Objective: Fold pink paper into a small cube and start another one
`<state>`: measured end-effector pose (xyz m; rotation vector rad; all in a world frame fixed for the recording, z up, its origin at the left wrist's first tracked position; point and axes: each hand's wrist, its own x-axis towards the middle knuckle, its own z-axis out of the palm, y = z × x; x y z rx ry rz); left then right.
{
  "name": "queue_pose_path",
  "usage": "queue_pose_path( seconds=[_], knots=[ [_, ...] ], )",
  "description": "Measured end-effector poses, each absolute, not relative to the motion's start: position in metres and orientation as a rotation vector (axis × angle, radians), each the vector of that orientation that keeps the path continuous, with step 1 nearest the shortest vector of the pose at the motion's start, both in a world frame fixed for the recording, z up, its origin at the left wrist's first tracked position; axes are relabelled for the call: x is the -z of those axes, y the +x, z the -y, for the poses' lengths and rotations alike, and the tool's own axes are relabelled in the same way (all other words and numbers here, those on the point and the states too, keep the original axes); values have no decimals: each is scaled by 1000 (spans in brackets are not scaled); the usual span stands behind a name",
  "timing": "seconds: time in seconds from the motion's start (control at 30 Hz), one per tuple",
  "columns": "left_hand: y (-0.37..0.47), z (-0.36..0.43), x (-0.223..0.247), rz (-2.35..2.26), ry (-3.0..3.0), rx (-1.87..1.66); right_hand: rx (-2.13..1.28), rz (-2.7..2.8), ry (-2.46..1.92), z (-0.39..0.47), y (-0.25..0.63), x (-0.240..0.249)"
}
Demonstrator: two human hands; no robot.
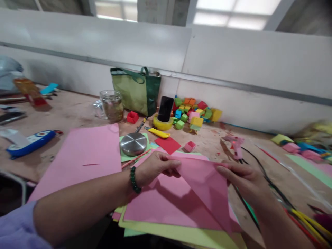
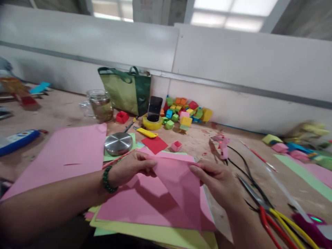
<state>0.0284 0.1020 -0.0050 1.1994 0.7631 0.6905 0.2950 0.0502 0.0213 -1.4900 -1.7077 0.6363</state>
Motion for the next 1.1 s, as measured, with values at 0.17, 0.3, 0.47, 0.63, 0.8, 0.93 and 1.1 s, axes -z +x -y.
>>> queue_pose_path(
  seconds=[0.17, 0.3, 0.47, 0.63, 0.8, 0.93, 1.1],
  knots=[
    [30, -103, 3, -758, 1157, -724, -618, 1669, -1509, -56, 304, -12],
    [29, -104, 3, -743, 1107, -730, -654, 1637, -1531, -57, 306, -11],
    [28, -104, 4, -744, 1129, -728, -684, 1637, -1548, -57, 307, -12],
    [26, -104, 5, -766, 1137, -732, -738, 1688, -1492, -55, 298, -21],
    [23, -103, 6, -770, 1149, -734, -771, 1682, -1450, -51, 290, -27],
    [22, -104, 8, -766, 1171, -719, -796, 1639, -1426, -48, 288, -27],
    [22, -107, 9, -764, 1161, -682, -822, 1653, -1393, -49, 287, -26]
  ],
)
